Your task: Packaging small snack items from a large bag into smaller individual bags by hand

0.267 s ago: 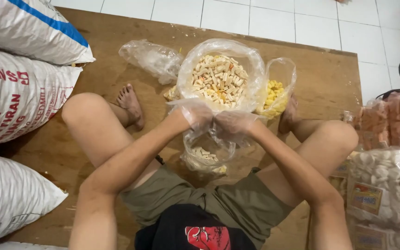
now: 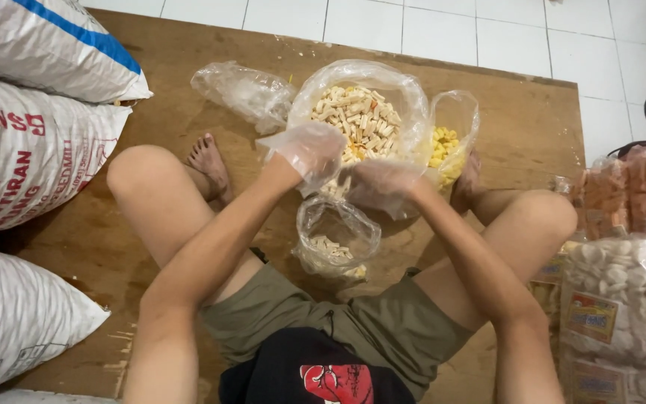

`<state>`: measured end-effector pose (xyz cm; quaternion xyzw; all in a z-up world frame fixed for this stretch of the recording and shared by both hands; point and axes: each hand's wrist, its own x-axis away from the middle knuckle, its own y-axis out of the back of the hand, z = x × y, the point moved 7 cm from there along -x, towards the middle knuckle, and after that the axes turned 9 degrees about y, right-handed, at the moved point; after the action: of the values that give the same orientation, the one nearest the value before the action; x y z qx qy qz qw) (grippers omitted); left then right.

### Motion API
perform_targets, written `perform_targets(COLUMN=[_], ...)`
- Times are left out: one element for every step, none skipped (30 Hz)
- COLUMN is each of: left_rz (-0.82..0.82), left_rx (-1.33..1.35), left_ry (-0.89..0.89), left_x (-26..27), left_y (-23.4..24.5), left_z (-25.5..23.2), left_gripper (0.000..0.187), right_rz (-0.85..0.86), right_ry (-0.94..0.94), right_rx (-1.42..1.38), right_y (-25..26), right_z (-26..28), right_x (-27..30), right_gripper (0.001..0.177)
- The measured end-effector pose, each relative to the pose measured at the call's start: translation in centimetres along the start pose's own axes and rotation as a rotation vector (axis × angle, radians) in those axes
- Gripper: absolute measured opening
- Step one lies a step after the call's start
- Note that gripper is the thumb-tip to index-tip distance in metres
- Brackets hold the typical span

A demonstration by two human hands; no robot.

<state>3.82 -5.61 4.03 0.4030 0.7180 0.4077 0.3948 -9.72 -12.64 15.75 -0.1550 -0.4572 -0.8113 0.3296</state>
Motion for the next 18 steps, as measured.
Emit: perform_targets(left_rz=[0.038, 0.037, 0.006, -0.026, -0.026, -0.029, -0.031, -0.031, -0.084, -0.135, -0.134, -0.131, -0.127, -0.13, -0.062, 0.007, 0.003, -0.024], left_rx=[0.548, 0.55, 0.911, 1.271, 1.271, 1.166, 1.061, 1.062, 0.674, 0.285, 0.284, -0.105, -0.495, -0.496, -0.536, -0.575, -0.576, -0.575], left_ry=[-0.002, 0.0, 0.013, 0.026, 0.024, 0.025, 0.026, 0.026, 0.084, 0.138, 0.133, 0.135, 0.135, 0.132, 0.157, 0.182, 0.179, 0.188], left_x=[-0.2, -1.6, -3.1, -4.5, -4.2, -4.0, -3.7, -4.0, -4.4, -4.7, -5.4, -6.2, -7.0, -6.7, -6.3, -5.9, -6.4, -6.8], left_y=[3.4, 1.2, -0.6, -2.5, -1.9, -1.3, -0.8, -1.5, -2.3, -3.0, -6.6, -10.5, -14.4, -16.5, -19.2, -21.9, -21.6, -21.3], left_z=[-0.8, 0.3, 1.7, 3.2, 2.5, 1.6, 0.8, 0.2, -0.2, -0.7, 1.8, 4.2, 6.7, 7.9, 9.4, 11.0, 10.9, 10.8], left_gripper=[0.028, 0.028, 0.031, 0.042, 0.042, 0.039, 0.036, 0.036, 0.034, 0.034, 0.034, 0.025, 0.021, 0.021, 0.024, 0.032, 0.032, 0.029], right_rz=[-0.094, -0.091, -0.169, -0.246, -0.247, -0.299, -0.35, -0.35, -0.346, -0.342, -0.345, -0.377, -0.407, -0.41, -0.393, -0.375, -0.378, -0.43], right_ry=[-0.027, -0.027, -0.06, -0.092, -0.093, -0.127, -0.161, -0.162, -0.169, -0.175, -0.179, -0.114, -0.048, -0.049, -0.058, -0.066, -0.069, -0.082], right_rx=[-0.006, -0.005, 0.148, 0.302, 0.303, 0.465, 0.626, 0.626, 0.653, 0.68, 0.68, 0.551, 0.424, 0.425, 0.454, 0.482, 0.485, 0.518], right_y=[1.1, 1.1, 1.9, 2.7, 2.2, 2.2, 2.2, 1.7, 1.2, 0.7, 0.3, -0.1, -0.5, -1.2, -2.2, -3.1, -3.4, -3.5], right_z=[-0.8, -2.7, -4.8, -6.8, -9.6, -12.4, -15.1, -16.5, -17.8, -19.2, -19.2, -19.0, -18.7, -20.1, -21.6, -23.0, -23.5, -23.9], right_x=[-0.2, -1.3, -2.2, -3.0, -4.7, -6.2, -7.7, -8.7, -9.8, -10.8, -11.1, -11.5, -12.0, -13.1, -14.3, -15.6, -16.2, -16.7], right_gripper=[0.041, 0.041, 0.033, 0.034, 0.034, 0.032, 0.03, 0.03, 0.027, 0.026, 0.026, 0.03, 0.035, 0.035, 0.035, 0.035, 0.035, 0.031])
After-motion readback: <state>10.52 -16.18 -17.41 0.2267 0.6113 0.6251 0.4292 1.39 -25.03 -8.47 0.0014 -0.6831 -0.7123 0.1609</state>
